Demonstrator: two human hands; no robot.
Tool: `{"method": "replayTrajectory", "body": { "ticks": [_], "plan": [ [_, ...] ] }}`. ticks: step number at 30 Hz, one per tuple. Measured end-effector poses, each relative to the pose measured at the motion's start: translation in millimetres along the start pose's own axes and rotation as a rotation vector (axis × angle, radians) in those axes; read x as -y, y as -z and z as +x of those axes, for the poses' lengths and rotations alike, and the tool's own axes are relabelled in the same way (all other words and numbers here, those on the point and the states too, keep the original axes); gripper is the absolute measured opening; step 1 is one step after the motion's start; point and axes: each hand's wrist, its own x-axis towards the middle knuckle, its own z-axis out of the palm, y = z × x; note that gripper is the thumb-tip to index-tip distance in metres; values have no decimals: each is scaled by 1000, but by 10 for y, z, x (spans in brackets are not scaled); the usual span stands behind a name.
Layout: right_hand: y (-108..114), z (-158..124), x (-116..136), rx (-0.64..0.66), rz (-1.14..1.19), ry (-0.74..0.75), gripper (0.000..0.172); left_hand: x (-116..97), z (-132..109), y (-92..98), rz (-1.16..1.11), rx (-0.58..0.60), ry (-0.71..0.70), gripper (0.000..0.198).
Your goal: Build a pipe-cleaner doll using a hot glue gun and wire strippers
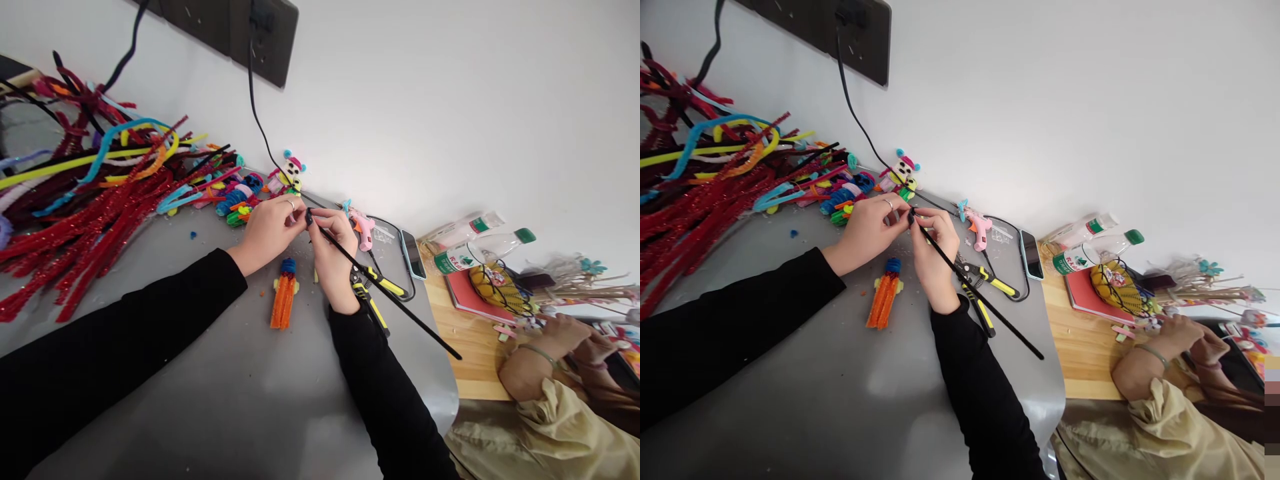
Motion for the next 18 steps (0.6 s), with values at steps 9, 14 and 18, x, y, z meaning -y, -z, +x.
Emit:
{"method": "replayTrajectory", "body": {
  "ticks": [9,14,18],
  "plan": [
    [-10,8,-44,17,52,-79,25,19,-24,-25,16,-32,16,19],
    [-2,18,-62,33,47,-77,23,38,-30,-39,-8,-57,-10,19],
    [6,25,-65,40,54,-68,19,34,-35,-30,-18,-49,-8,19]
  ]
}}
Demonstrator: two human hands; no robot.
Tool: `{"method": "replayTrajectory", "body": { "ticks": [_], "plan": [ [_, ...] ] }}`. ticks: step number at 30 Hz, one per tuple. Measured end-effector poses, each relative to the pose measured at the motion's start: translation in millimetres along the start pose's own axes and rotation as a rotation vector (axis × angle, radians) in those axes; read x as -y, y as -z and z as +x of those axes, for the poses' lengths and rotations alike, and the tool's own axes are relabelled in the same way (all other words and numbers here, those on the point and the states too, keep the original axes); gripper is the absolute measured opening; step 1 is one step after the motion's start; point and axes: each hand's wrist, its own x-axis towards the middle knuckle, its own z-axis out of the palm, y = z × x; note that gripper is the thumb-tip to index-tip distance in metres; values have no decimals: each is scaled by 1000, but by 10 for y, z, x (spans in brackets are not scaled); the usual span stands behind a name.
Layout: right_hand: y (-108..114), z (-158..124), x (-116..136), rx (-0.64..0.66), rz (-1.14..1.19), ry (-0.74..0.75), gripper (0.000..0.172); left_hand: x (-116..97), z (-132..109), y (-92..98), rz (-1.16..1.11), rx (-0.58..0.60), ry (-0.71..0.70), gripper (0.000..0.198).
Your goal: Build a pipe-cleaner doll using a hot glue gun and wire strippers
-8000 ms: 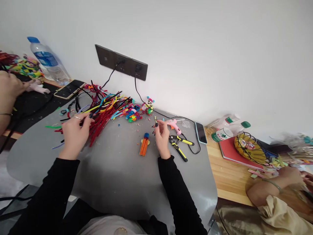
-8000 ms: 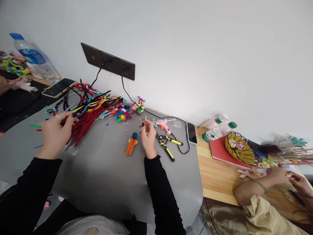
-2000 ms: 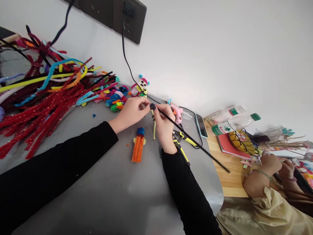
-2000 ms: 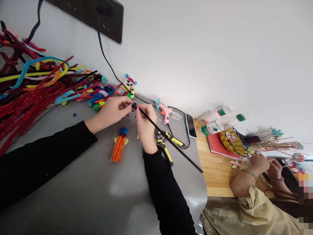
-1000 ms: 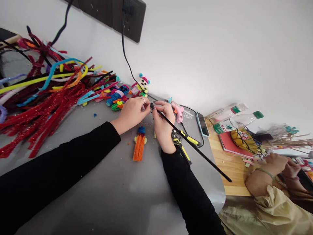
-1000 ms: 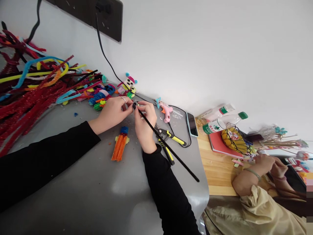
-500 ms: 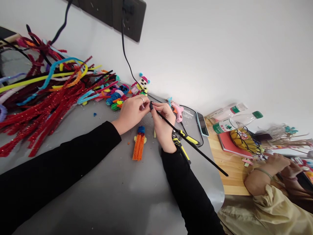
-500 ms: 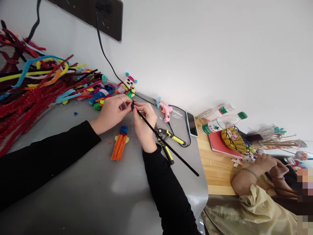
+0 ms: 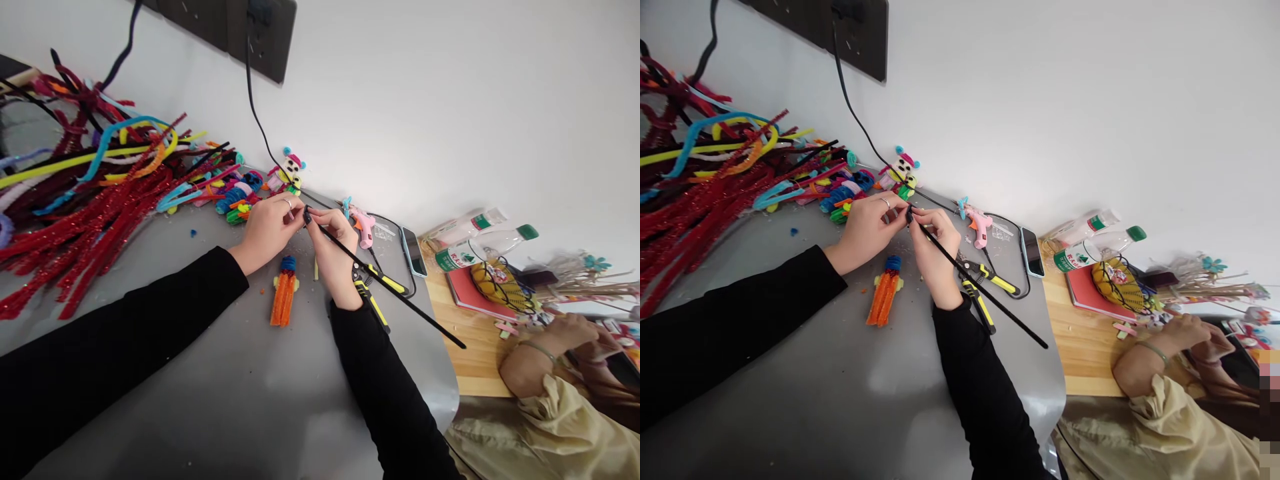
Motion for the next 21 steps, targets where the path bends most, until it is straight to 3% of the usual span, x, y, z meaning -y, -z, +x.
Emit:
{"method": "replayTrajectory", "body": {
  "ticks": [12,16,21],
  "plan": [
    [4,-3,-33,26,98,-34,15,8,-6,-12,-2,-12,10,19],
    [23,-2,-1,16,38,-8,16,-20,10,-16,-26,-31,4,18],
    [87,54,39,-113,-31,40,16,-91,40,12,-84,22,38,21]
  ]
}}
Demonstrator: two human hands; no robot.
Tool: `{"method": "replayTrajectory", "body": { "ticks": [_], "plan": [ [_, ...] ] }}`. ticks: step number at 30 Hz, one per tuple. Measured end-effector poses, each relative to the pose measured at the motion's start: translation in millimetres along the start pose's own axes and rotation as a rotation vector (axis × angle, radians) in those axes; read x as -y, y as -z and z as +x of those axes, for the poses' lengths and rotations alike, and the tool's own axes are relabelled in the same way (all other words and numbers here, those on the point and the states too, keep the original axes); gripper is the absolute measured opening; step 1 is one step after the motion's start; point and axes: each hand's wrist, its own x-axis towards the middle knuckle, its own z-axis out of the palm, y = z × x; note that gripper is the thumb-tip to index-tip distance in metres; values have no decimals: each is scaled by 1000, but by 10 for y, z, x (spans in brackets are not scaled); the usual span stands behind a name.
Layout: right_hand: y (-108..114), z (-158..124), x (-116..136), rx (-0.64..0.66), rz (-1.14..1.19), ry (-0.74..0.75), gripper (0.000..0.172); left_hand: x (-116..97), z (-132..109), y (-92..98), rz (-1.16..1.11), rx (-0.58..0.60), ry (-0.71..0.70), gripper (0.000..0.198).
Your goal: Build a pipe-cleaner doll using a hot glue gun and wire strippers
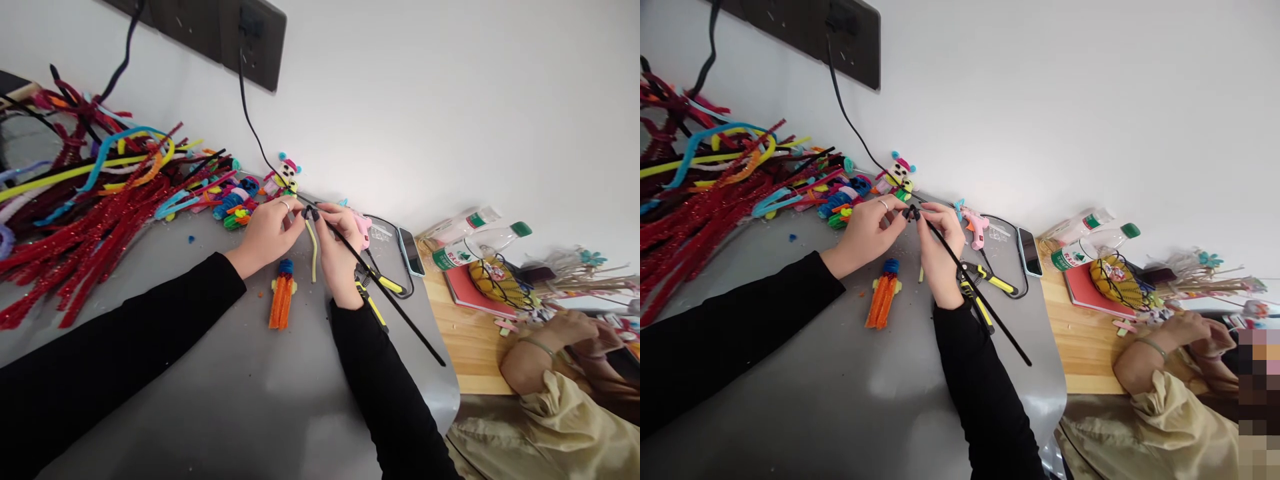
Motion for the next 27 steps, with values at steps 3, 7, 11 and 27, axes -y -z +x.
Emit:
{"method": "replayTrajectory", "body": {
  "ticks": [3,7,11,27],
  "plan": [
    [39,62,-65,-50,58,-61,16,-34,12,32,-112,54,77,27],
    [57,102,-133,-34,186,-188,21,-65,21,71,-293,120,185,32],
    [36,82,-115,6,240,-237,23,-66,17,81,-373,152,217,35],
    [16,68,-131,100,156,-295,35,-45,46,88,-416,171,274,39]
  ]
}}
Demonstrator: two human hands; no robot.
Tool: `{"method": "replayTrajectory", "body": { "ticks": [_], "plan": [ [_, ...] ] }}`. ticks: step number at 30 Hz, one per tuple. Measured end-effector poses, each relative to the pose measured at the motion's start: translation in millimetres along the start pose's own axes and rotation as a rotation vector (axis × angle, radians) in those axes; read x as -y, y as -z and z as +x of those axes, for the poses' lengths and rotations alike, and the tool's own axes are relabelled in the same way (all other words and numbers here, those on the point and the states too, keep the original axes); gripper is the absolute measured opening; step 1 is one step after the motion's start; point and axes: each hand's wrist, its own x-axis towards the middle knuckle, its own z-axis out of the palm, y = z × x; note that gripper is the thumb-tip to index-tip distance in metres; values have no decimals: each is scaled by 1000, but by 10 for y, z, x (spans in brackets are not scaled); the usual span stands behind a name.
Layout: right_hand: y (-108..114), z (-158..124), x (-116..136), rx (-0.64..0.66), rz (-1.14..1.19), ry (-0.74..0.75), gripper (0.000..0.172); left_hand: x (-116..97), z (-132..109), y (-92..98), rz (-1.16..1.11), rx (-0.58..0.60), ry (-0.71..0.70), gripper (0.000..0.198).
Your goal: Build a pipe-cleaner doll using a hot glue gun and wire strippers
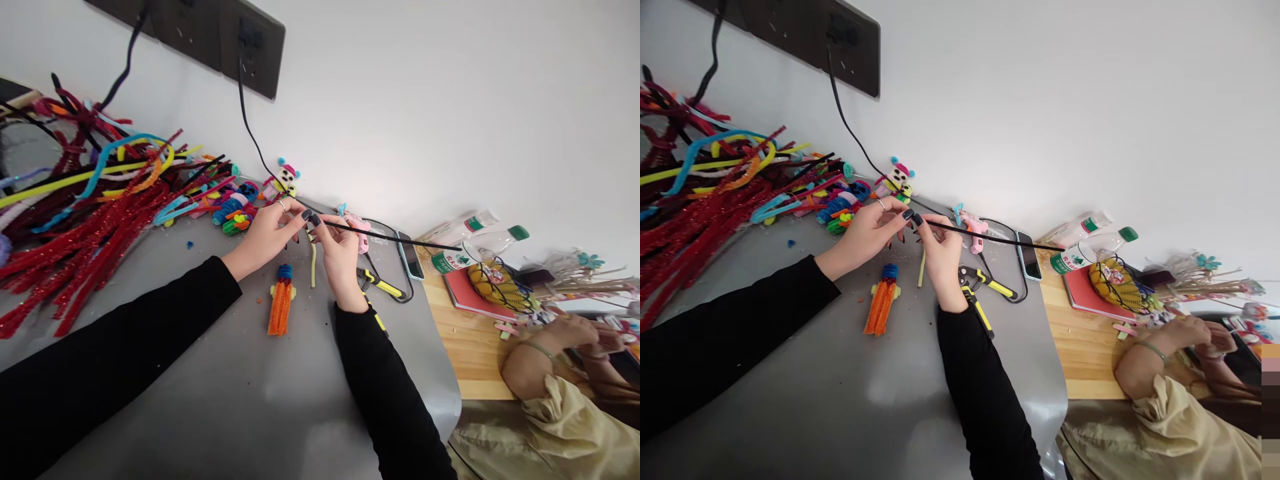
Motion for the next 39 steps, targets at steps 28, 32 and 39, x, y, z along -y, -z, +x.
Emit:
{"method": "replayTrajectory", "body": {
  "ticks": [28,32,39],
  "plan": [
    [1479,-677,431,460,-1411,-123,63,21,94,58,-95,74,128,52],
    [1314,-660,600,525,-1570,-154,59,-8,77,51,-92,97,125,53],
    [1178,-639,671,370,-1654,-107,46,2,82,92,-113,105,115,56]
  ]
}}
